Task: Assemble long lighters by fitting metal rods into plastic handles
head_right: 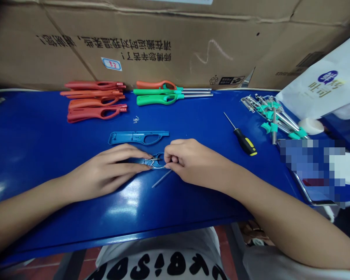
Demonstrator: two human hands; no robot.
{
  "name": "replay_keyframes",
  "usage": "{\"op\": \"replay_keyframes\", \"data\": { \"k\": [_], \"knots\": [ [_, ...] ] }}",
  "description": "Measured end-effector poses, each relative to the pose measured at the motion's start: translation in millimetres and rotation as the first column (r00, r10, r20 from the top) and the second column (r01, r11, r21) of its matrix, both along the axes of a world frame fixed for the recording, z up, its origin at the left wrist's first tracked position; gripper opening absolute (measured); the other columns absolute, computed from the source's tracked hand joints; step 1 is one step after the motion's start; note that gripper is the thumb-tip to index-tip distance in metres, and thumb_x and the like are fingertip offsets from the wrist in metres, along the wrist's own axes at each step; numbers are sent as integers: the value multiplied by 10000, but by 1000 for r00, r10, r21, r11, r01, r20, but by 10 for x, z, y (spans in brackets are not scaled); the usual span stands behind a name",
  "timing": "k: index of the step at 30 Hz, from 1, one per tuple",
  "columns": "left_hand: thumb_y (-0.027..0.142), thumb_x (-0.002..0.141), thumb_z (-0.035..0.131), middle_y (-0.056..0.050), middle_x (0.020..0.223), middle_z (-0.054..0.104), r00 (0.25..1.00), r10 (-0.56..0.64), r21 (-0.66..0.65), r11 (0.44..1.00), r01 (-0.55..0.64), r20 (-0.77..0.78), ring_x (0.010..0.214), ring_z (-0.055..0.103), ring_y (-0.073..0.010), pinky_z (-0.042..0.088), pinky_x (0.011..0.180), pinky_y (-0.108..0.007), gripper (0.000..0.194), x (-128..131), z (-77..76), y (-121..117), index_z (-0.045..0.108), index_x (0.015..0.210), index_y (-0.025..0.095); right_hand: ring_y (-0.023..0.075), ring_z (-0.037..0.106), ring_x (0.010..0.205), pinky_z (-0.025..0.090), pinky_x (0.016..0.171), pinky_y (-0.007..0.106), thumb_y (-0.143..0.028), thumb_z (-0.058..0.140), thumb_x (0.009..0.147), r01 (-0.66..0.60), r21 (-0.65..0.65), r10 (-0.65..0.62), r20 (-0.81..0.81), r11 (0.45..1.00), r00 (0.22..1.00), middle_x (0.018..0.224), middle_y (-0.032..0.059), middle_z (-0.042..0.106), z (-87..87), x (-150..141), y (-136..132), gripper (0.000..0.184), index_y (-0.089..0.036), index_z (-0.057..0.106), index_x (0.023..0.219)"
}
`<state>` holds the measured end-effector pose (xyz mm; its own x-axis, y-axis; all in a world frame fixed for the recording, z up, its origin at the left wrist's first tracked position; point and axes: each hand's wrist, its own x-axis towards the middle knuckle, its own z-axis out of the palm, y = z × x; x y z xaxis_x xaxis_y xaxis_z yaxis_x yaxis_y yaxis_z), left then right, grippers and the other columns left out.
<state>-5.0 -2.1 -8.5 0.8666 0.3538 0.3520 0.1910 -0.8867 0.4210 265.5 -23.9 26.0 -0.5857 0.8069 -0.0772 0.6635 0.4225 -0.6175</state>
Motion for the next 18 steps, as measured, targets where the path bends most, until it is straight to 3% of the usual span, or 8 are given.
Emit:
{"op": "replay_keyframes", "data": {
  "k": [6,18],
  "knots": [
    [123,1019,510,-108,1294,591,991,108,-157,980,-119,-73,1221,556,-217,480,1060,-390,272,76,29,-69,647,1247,182,88,511,673,390,640,234,-134,607,926,-7,-15,7,-4,1000,1000,823,-14,603,7,-2,6,102,-183,687,887],
    [158,1033,502,-103,1327,592,990,80,-48,995,-86,-114,1213,559,-243,473,1038,-414,287,43,-14,-60,634,1282,211,79,467,604,390,591,238,-119,669,846,61,-120,-63,-13,991,998,787,-25,588,44,2,29,87,-185,717,876]
  ]
}}
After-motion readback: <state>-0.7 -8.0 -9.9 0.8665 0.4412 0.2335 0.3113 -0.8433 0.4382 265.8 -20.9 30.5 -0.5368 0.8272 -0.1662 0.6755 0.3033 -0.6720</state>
